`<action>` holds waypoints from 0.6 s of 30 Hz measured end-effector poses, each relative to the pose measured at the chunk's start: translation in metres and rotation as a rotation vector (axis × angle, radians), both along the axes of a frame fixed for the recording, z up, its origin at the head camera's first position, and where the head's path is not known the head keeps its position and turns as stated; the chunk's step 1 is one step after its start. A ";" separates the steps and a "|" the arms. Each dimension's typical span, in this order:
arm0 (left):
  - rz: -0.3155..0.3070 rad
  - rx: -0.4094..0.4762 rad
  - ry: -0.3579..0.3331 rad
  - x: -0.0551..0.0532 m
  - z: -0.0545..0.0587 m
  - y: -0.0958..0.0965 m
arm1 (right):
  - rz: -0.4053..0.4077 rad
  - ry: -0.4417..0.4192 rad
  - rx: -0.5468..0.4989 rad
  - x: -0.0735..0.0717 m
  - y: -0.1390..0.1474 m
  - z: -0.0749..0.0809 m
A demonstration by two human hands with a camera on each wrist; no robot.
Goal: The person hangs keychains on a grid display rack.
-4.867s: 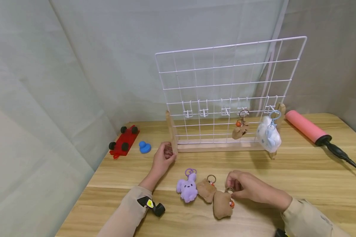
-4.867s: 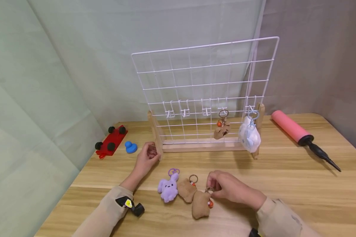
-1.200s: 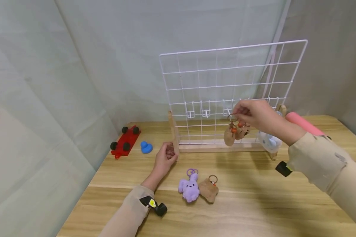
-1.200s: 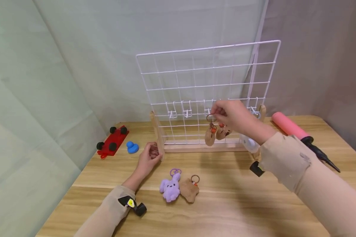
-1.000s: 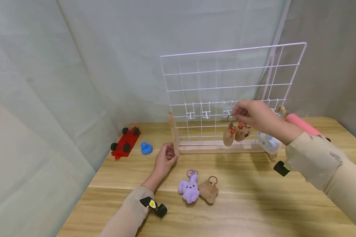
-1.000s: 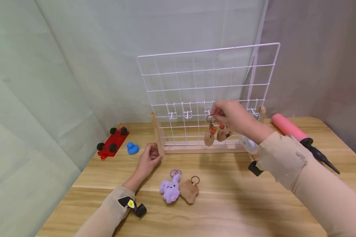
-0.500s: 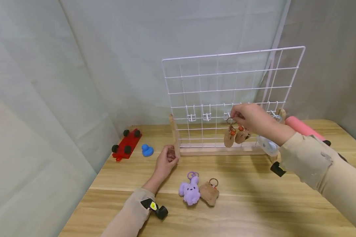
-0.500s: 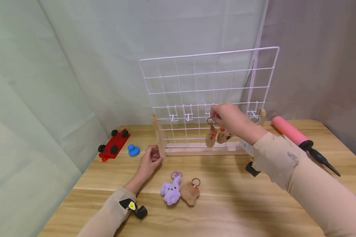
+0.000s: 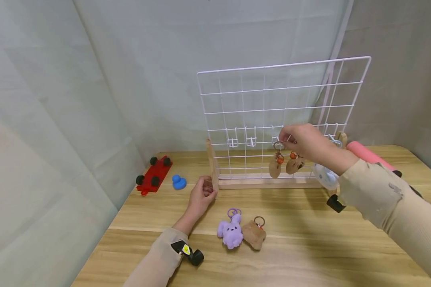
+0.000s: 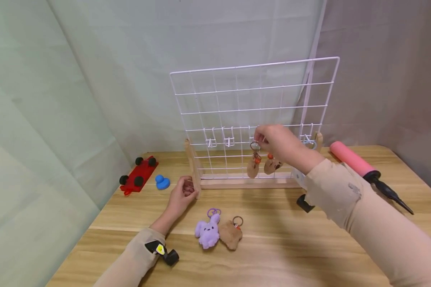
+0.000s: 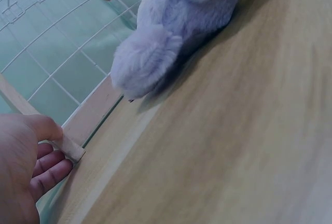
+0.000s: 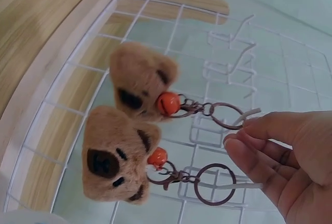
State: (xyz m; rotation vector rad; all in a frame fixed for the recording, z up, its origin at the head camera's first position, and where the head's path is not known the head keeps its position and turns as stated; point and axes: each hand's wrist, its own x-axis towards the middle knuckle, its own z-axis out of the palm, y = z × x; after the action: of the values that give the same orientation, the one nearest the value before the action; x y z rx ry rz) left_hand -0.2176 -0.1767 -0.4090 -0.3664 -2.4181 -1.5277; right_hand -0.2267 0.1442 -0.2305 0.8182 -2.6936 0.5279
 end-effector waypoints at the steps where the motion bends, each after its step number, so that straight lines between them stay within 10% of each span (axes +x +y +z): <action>1: 0.003 0.001 0.003 -0.003 -0.004 -0.001 | -0.002 -0.003 -0.018 0.001 0.000 0.000; 8: 0.024 -0.003 -0.003 -0.019 -0.023 -0.006 | -0.017 0.041 -0.139 0.014 0.005 0.001; 18: 0.002 -0.002 -0.004 0.008 0.011 -0.001 | 0.018 0.159 -0.208 0.030 -0.003 -0.008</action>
State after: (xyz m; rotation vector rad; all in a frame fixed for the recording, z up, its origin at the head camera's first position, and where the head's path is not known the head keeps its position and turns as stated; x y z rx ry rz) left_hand -0.2095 -0.1777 -0.3979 -0.3612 -2.4224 -1.5267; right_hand -0.1971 0.1411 -0.2385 0.7918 -2.4404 0.7022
